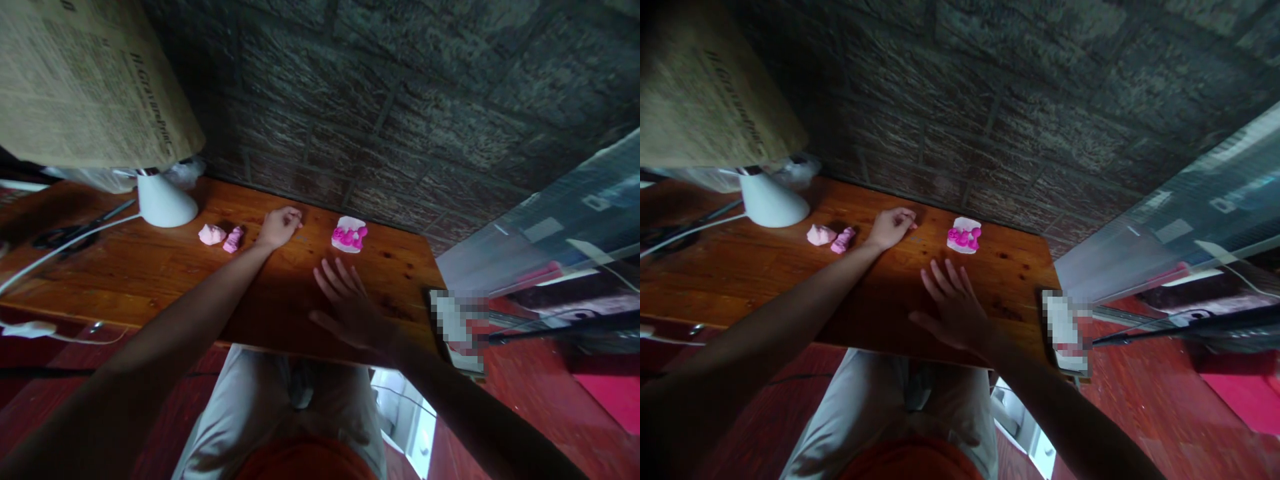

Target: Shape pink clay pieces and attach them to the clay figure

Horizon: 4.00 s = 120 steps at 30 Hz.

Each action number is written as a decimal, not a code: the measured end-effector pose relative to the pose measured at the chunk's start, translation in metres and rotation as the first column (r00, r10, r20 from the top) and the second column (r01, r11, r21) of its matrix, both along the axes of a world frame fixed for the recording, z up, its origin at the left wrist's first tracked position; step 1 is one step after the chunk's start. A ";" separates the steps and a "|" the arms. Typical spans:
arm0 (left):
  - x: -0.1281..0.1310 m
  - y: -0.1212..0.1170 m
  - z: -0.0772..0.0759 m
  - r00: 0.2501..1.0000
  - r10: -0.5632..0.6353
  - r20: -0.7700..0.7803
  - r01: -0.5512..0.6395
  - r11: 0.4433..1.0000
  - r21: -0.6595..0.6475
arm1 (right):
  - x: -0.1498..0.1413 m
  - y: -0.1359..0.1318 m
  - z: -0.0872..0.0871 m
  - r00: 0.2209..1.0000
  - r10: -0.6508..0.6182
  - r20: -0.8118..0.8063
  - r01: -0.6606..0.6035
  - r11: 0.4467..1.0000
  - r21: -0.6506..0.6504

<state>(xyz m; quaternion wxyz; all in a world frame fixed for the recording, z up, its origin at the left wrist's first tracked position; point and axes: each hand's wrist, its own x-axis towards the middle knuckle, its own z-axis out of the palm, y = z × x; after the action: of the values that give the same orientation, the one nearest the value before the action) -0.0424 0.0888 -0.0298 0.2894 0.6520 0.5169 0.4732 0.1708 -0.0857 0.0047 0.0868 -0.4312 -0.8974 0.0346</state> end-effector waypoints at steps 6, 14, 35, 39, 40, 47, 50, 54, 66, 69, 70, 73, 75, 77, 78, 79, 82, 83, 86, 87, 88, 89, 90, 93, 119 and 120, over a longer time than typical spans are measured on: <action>0.000 -0.001 0.000 1.000 0.024 -0.013 -0.024 1.000 0.013 | -0.018 0.016 0.001 0.994 0.111 0.000 -0.111 0.994 0.020; 0.002 -0.001 0.000 0.999 -0.024 -0.034 0.024 1.000 0.013 | -0.001 0.026 -0.002 0.999 0.034 0.014 -0.034 0.999 -0.005; 0.001 -0.006 0.004 0.999 -0.027 -0.042 0.027 1.000 0.005 | 0.023 -0.005 -0.004 1.000 -0.009 -0.027 0.008 0.998 -0.059; 0.000 -0.006 0.004 1.000 -0.006 -0.020 0.006 1.000 0.000 | 0.004 0.003 0.000 0.999 -0.006 -0.048 0.004 0.999 -0.042; 0.000 -0.006 0.004 1.000 -0.001 -0.010 0.001 1.000 -0.002 | -0.001 -0.001 0.001 0.997 0.065 -0.041 -0.066 0.997 -0.036; 0.001 -0.004 0.003 1.000 -0.012 0.005 0.012 1.000 -0.020 | 0.035 -0.043 0.009 0.961 -0.048 -0.274 0.000 0.985 -0.172; 0.001 -0.003 0.002 1.000 -0.006 -0.006 0.006 1.000 -0.017 | 0.063 -0.035 0.006 0.887 -0.270 -0.375 0.163 0.942 -0.292; 0.001 -0.002 0.002 0.999 -0.003 -0.032 0.002 1.000 -0.009 | 0.079 -0.022 -0.004 0.872 -0.312 -0.378 0.191 0.926 -0.325; 0.000 -0.001 0.001 1.000 -0.021 -0.013 0.021 1.000 -0.007 | 0.051 -0.001 0.000 0.893 -0.221 -0.391 0.096 0.944 -0.314; 0.001 -0.001 0.000 1.000 -0.030 -0.002 0.030 1.000 -0.011 | 0.055 -0.008 -0.002 0.842 -0.285 -0.457 0.094 0.914 -0.396; 0.001 0.000 0.000 0.999 -0.032 -0.003 0.032 0.999 -0.011 | 0.057 -0.010 -0.002 0.819 -0.306 -0.486 0.078 0.897 -0.434; 0.001 0.001 -0.001 0.999 -0.032 -0.014 0.032 0.999 -0.009 | 0.063 -0.015 0.007 0.786 -0.347 -0.512 0.059 0.867 -0.495; 0.001 0.000 -0.001 0.999 -0.036 -0.013 0.036 0.999 -0.005 | 0.064 -0.016 0.014 0.839 -0.317 -0.442 0.119 0.900 -0.419; 0.001 0.000 -0.001 0.999 -0.043 -0.002 0.043 0.999 -0.006 | 0.062 -0.015 0.019 0.922 -0.253 -0.293 0.175 0.947 -0.268; 0.001 0.000 -0.001 0.999 -0.045 0.005 0.045 0.999 -0.009 | 0.059 -0.015 0.019 0.952 -0.217 -0.214 0.175 0.965 -0.197; 0.001 -0.001 0.000 0.999 -0.045 0.010 0.045 0.999 -0.013 | 0.056 -0.014 0.019 0.972 -0.181 -0.147 0.160 0.976 -0.145; 0.001 -0.001 0.000 0.999 -0.041 0.013 0.042 0.999 -0.024 | 0.049 -0.012 0.013 0.993 -0.092 -0.078 0.087 0.994 -0.069; 0.001 -0.001 0.001 0.999 -0.041 0.013 0.042 0.999 -0.024 | 0.049 -0.011 0.010 0.994 -0.069 -0.089 0.063 0.996 -0.065; 0.001 -0.001 0.000 0.999 -0.044 0.015 0.044 0.999 -0.024 | 0.053 -0.013 0.007 0.991 -0.013 -0.132 0.001 0.996 -0.093; 0.001 0.000 0.000 0.999 -0.045 0.014 0.045 0.999 -0.025 | 0.056 -0.015 0.007 0.990 -0.002 -0.143 -0.014 0.994 -0.112; 0.001 0.000 0.000 0.999 -0.046 0.011 0.046 0.999 -0.026 | 0.060 -0.017 0.007 0.988 0.003 -0.152 -0.024 0.991 -0.132; 0.001 0.000 0.000 0.999 -0.046 0.008 0.046 0.999 -0.028 | 0.063 -0.020 0.008 0.987 0.004 -0.160 -0.028 0.988 -0.151; 0.001 0.000 0.000 0.999 -0.045 0.004 0.045 0.999 -0.029 | 0.066 -0.022 0.008 0.986 0.001 -0.169 -0.030 0.985 -0.168; 0.001 0.000 0.000 0.999 -0.037 -0.010 0.036 0.999 -0.030 | 0.074 -0.028 0.009 0.977 -0.003 -0.214 -0.041 0.978 -0.204; 0.000 -0.004 0.003 0.999 -0.045 -0.023 0.044 0.999 -0.025 | 0.038 0.010 0.002 0.972 0.183 -0.148 -0.202 0.971 -0.125; 0.000 -0.004 0.003 0.999 -0.046 -0.021 0.046 0.999 -0.024 | 0.039 0.010 -0.002 0.972 0.189 -0.140 -0.206 0.970 -0.125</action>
<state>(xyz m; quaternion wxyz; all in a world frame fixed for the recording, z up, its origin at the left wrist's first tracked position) -0.0419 0.0844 -0.0265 0.3024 0.6653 0.5105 0.4532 0.2095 -0.0755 0.0030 0.1095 -0.3416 -0.9240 0.1329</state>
